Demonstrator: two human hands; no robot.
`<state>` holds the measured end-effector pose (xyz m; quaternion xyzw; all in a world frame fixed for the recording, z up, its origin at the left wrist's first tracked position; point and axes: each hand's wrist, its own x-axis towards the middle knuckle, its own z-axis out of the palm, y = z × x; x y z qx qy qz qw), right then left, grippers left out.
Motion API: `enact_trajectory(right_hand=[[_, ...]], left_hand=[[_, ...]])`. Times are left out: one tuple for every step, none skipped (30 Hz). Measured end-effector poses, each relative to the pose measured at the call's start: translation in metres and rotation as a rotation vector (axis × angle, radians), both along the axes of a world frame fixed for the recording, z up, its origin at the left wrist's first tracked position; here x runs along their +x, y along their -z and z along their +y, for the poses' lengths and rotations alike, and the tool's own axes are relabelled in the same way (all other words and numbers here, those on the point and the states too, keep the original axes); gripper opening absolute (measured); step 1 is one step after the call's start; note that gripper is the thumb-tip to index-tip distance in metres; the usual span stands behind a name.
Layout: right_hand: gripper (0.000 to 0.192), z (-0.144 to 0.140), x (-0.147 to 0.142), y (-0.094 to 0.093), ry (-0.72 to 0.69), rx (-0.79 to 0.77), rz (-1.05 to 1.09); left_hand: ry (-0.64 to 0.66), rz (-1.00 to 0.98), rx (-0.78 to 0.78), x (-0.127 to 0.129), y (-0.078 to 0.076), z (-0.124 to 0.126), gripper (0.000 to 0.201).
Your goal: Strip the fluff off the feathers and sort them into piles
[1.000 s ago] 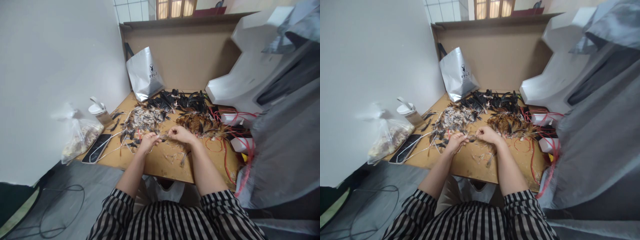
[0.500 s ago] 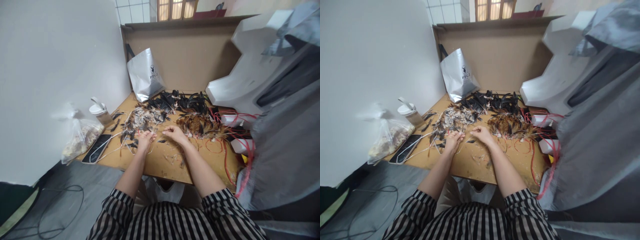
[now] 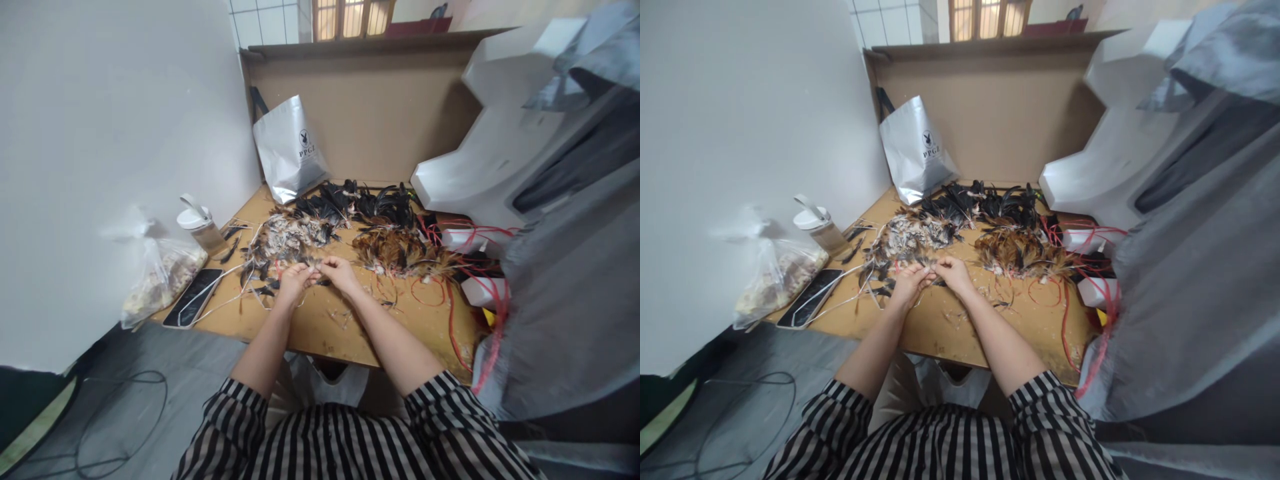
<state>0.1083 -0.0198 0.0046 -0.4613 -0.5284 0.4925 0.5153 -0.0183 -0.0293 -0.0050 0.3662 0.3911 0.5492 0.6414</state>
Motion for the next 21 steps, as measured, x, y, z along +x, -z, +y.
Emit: enact_trajectory(right_hand=[[0.021, 0.000, 0.000, 0.000, -0.012, 0.001, 0.008], [0.021, 0.000, 0.001, 0.000, -0.019, 0.005, 0.010], [0.021, 0.000, 0.001, 0.000, -0.025, 0.007, 0.007], [0.021, 0.000, 0.002, 0.000, -0.034, 0.007, 0.002], [0.022, 0.000, 0.003, -0.001, -0.048, 0.009, -0.004], [0.022, -0.001, 0.005, -0.002, -0.066, 0.012, -0.012], [0.023, -0.001, 0.006, -0.002, -0.088, 0.018, -0.023], [0.023, -0.001, 0.008, -0.003, -0.108, 0.026, -0.038], [0.024, -0.001, 0.010, -0.004, -0.124, 0.033, -0.055], [0.024, -0.001, 0.011, -0.005, -0.135, 0.040, -0.070], [0.023, -0.001, 0.013, -0.006, -0.144, 0.044, -0.079], [0.023, -0.001, 0.014, -0.006, -0.152, 0.047, -0.082], [0.023, -0.001, 0.015, -0.007, -0.159, 0.052, -0.080], [0.022, -0.001, 0.016, -0.007, -0.166, 0.059, -0.078], [0.021, -0.001, 0.016, -0.008, -0.171, 0.066, -0.079], [0.021, -0.001, 0.017, -0.009, -0.174, 0.070, -0.087], [0.020, -0.001, 0.017, -0.010, -0.177, 0.070, -0.102], [0.020, -0.002, 0.018, -0.011, -0.179, 0.063, -0.118], [0.021, -0.002, 0.019, -0.013, -0.183, 0.053, -0.130], [0.021, -0.003, 0.019, -0.014, -0.188, 0.040, -0.134], [0.022, -0.003, 0.020, -0.015, -0.193, 0.028, -0.129]], left_hand=[[0.012, -0.008, -0.003, 0.000, 0.000, -0.001, 0.024], [0.024, -0.015, -0.006, -0.001, 0.000, -0.001, 0.023], [0.036, -0.019, -0.009, -0.001, 0.000, -0.002, 0.022], [0.050, -0.023, -0.013, -0.002, 0.000, -0.002, 0.021], [0.065, -0.028, -0.017, -0.003, 0.000, -0.002, 0.021], [0.077, -0.035, -0.021, -0.003, 0.001, -0.002, 0.021], [0.089, -0.044, -0.025, -0.004, 0.001, -0.002, 0.021], [0.102, -0.053, -0.030, -0.005, 0.002, -0.002, 0.022], [0.116, -0.060, -0.035, -0.006, 0.003, -0.002, 0.022], [0.128, -0.061, -0.040, -0.006, 0.003, -0.002, 0.022], [0.139, -0.058, -0.045, -0.006, 0.003, -0.002, 0.022], [0.150, -0.051, -0.048, -0.006, 0.003, -0.002, 0.022], [0.157, -0.043, -0.049, -0.006, 0.004, -0.003, 0.022], [0.162, -0.035, -0.049, -0.006, 0.004, -0.003, 0.022], [0.166, -0.027, -0.048, -0.006, 0.004, -0.003, 0.022], [0.172, -0.019, -0.046, -0.005, 0.004, -0.003, 0.022], [0.178, -0.010, -0.044, -0.005, 0.003, -0.004, 0.023], [0.184, -0.002, -0.039, -0.005, 0.003, -0.004, 0.022], [0.189, 0.005, -0.031, -0.004, 0.003, -0.004, 0.022], [0.192, 0.012, -0.021, -0.004, 0.002, -0.005, 0.022], [0.192, 0.018, -0.010, -0.004, 0.001, -0.005, 0.022]])
